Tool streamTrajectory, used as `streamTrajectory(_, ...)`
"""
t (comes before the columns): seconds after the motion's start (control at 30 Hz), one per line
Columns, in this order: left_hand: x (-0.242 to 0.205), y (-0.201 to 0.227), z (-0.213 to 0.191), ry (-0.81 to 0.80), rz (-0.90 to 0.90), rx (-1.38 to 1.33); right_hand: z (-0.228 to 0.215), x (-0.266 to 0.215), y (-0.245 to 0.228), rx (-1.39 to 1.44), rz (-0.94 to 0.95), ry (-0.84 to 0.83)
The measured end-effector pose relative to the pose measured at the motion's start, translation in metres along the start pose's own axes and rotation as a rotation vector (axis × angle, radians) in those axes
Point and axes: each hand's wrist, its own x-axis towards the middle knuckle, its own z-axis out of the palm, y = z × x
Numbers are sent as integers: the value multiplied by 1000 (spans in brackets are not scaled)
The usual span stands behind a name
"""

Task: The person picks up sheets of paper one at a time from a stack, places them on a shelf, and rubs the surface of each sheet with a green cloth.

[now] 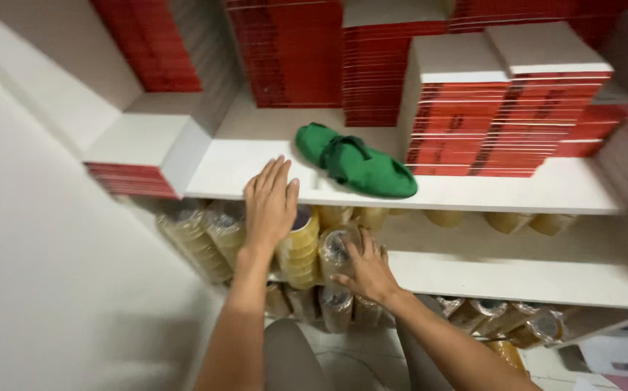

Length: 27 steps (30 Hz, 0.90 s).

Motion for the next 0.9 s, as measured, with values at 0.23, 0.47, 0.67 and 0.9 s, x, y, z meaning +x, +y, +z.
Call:
streamTrajectory(0.23, -91, 11, 37, 316, -193, -134, 32, 13, 14, -287, -57, 57)
streamTrajectory(0.47, -87, 2, 76, 39, -433, -291, 15, 9, 6, -186, -21, -29)
streamTrajectory(0.67, -83, -2, 60, 69, -354, -244, -48, -26, -31, 94, -323, 430)
streamTrajectory(0.9, -76, 81, 33, 425, -70, -89, -122, -57, -14, 7, -468, 876)
